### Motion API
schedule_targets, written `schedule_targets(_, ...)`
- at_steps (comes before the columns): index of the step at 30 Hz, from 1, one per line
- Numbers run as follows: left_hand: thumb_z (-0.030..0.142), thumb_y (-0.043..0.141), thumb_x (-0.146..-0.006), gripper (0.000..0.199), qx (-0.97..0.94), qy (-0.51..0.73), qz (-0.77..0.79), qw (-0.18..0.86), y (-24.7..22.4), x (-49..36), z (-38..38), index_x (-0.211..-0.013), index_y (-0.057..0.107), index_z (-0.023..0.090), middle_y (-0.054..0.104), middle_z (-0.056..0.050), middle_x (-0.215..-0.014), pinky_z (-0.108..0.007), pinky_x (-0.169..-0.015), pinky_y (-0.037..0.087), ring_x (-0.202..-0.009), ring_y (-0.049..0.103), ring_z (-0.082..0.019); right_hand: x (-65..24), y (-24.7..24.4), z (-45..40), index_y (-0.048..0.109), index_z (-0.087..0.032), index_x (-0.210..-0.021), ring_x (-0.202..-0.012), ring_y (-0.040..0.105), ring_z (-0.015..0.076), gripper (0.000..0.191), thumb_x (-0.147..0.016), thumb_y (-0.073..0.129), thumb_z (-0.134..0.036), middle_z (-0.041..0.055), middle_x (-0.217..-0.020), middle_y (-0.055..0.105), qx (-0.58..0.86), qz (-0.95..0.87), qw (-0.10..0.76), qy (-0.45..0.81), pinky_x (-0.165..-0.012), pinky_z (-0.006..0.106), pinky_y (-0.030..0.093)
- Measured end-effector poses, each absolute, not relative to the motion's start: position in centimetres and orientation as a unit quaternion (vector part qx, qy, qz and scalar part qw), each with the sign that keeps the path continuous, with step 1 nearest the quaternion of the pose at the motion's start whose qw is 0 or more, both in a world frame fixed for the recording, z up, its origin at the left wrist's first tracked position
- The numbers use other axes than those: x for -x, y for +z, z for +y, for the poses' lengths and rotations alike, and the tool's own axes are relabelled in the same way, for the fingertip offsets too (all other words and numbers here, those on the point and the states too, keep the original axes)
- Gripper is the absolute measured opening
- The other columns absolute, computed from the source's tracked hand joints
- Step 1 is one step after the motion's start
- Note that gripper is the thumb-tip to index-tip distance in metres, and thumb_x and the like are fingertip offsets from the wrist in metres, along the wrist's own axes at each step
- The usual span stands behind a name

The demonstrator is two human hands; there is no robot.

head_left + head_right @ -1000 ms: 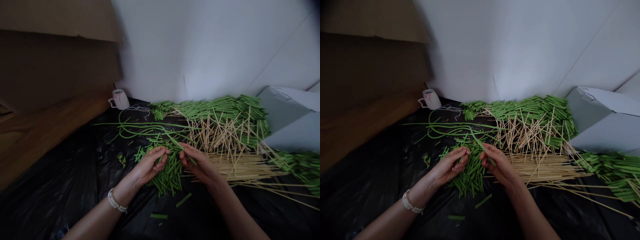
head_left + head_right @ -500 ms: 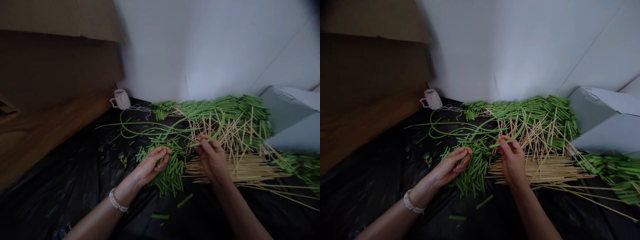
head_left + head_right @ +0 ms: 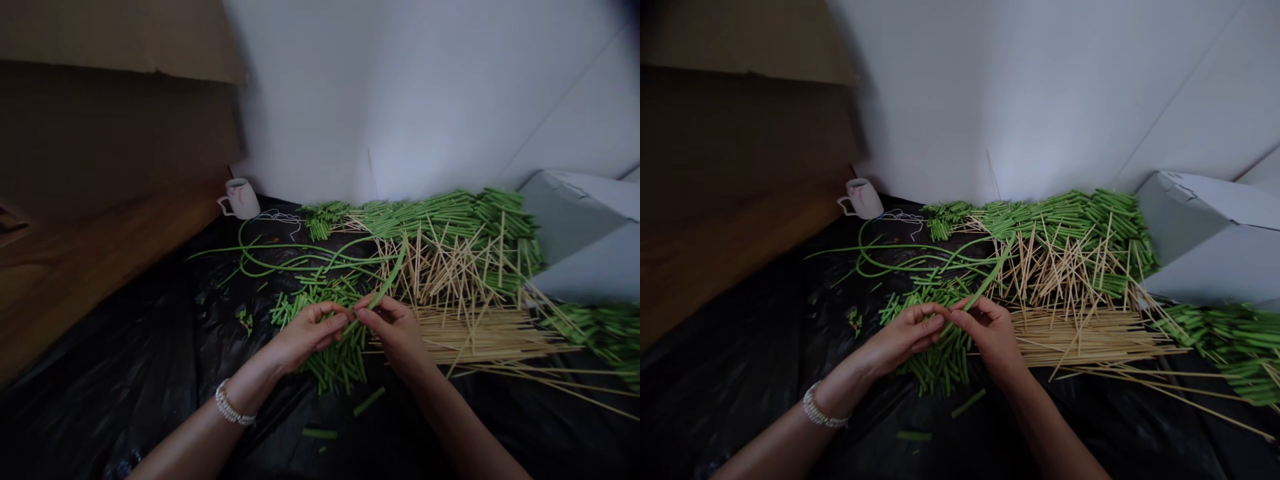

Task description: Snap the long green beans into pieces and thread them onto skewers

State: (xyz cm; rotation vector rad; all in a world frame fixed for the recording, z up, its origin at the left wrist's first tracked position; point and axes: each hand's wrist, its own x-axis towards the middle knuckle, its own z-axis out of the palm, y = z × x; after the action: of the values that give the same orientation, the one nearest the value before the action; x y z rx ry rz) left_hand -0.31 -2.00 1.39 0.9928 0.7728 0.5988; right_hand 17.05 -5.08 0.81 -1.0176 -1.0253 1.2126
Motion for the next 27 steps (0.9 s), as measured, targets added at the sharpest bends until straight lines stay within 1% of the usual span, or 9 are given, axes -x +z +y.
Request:
schedule_targets(5,0.048,0.063,-0.085,0.035,-0.520,0.206,0.322,0.764,1.6,0.5,-2.2,-0.082,0.067,0.013,0.052,0.003,-0.060,-0.021,-0.043,0.016,-0.046,0.031,-0.005,-17.3,0.8,-4.9,0.075,-0.023,-0.077,-0.065,0.055,0.0107,0.017,-0.067,0.083,-0.034,-0.0018,-0.071,0.067,0.465,-0.409,0.598,0.509,-0.063,0.024,0.044)
schedule_targets(8,0.045,0.067,-0.081,0.032,-0.531,0.201,0.334,0.752,1.7,0.6,-2.2,-0.076,0.067,0.014,0.051,0.003,-0.058,-0.020,-0.045,0.020,-0.048,0.035,-0.006,-17.8,1.2,-4.6,0.075,-0.021,-0.076,-0.056,0.049,0.0073,0.023,-0.065,0.084,-0.040,-0.0031,-0.062,0.060,0.434,-0.345,0.619,0.556,-0.054,0.020,0.039)
schedule_targets(12,0.040,0.076,-0.072,0.026,-0.537,0.189,0.352,0.743,2.0,0.7,-2.4,-0.074,0.069,0.015,0.063,-0.001,-0.070,-0.020,-0.053,0.033,-0.058,0.046,-0.008,-18.4,1.8,-4.3,0.073,-0.019,-0.075,-0.051,0.046,0.0048,0.025,-0.063,0.086,-0.037,-0.0044,-0.060,0.056,0.403,-0.283,0.646,0.584,-0.050,0.017,0.036)
schedule_targets(14,0.038,0.077,-0.070,0.024,-0.544,0.182,0.346,0.743,2.2,0.8,-2.5,-0.078,0.072,0.016,0.065,-0.001,-0.075,-0.021,-0.056,0.034,-0.061,0.048,-0.009,-18.4,1.9,-4.4,0.071,-0.019,-0.074,-0.051,0.046,0.0048,0.025,-0.063,0.087,-0.036,-0.0040,-0.061,0.056,0.401,-0.280,0.634,0.599,-0.049,0.017,0.036)
schedule_targets(17,0.041,0.075,-0.071,0.031,-0.546,0.162,0.309,0.762,2.3,1.0,-2.5,-0.087,0.074,0.015,0.058,0.000,-0.067,-0.021,-0.052,0.028,-0.058,0.042,-0.008,-18.2,1.8,-4.5,0.071,-0.019,-0.073,-0.050,0.046,0.0046,0.025,-0.065,0.086,-0.037,-0.0037,-0.061,0.057,0.397,-0.284,0.618,0.616,-0.049,0.017,0.036)
schedule_targets(20,0.057,0.072,-0.071,0.050,-0.526,0.168,0.245,0.797,1.9,1.4,-2.3,-0.095,0.073,0.013,0.048,0.002,-0.063,-0.023,-0.047,0.017,-0.050,0.028,-0.006,-18.1,1.7,-4.6,0.071,-0.019,-0.074,-0.049,0.045,0.0045,0.024,-0.065,0.086,-0.036,-0.0039,-0.059,0.056,0.392,-0.294,0.608,0.625,-0.048,0.017,0.036)
schedule_targets(22,0.067,0.067,-0.070,0.063,-0.511,0.192,0.205,0.812,1.2,1.6,-2.1,-0.098,0.072,0.011,0.047,0.002,-0.065,-0.024,-0.047,0.014,-0.048,0.022,-0.005,-18.1,1.8,-4.7,0.070,-0.019,-0.073,-0.049,0.046,0.0046,0.025,-0.065,0.086,-0.036,-0.0040,-0.059,0.056,0.391,-0.298,0.599,0.631,-0.048,0.016,0.036)
schedule_targets(25,0.075,0.046,-0.080,0.071,-0.467,0.229,0.206,0.829,0.5,1.7,-2.0,-0.100,0.071,0.012,0.050,0.000,-0.065,-0.024,-0.046,0.014,-0.046,0.023,-0.005,-18.1,1.9,-4.7,0.070,-0.018,-0.072,-0.048,0.047,0.0047,0.027,-0.063,0.087,-0.037,-0.0040,-0.058,0.057,0.393,-0.300,0.588,0.640,-0.047,0.016,0.035)
schedule_targets(27,0.072,0.035,-0.087,0.072,-0.441,0.225,0.227,0.838,0.5,1.6,-2.0,-0.096,0.072,0.011,0.051,0.000,-0.063,-0.024,-0.045,0.014,-0.044,0.023,-0.005,-18.0,1.8,-4.7,0.069,-0.018,-0.073,-0.048,0.047,0.0049,0.027,-0.064,0.086,-0.038,-0.0041,-0.057,0.057,0.393,-0.305,0.582,0.643,-0.047,0.017,0.035)
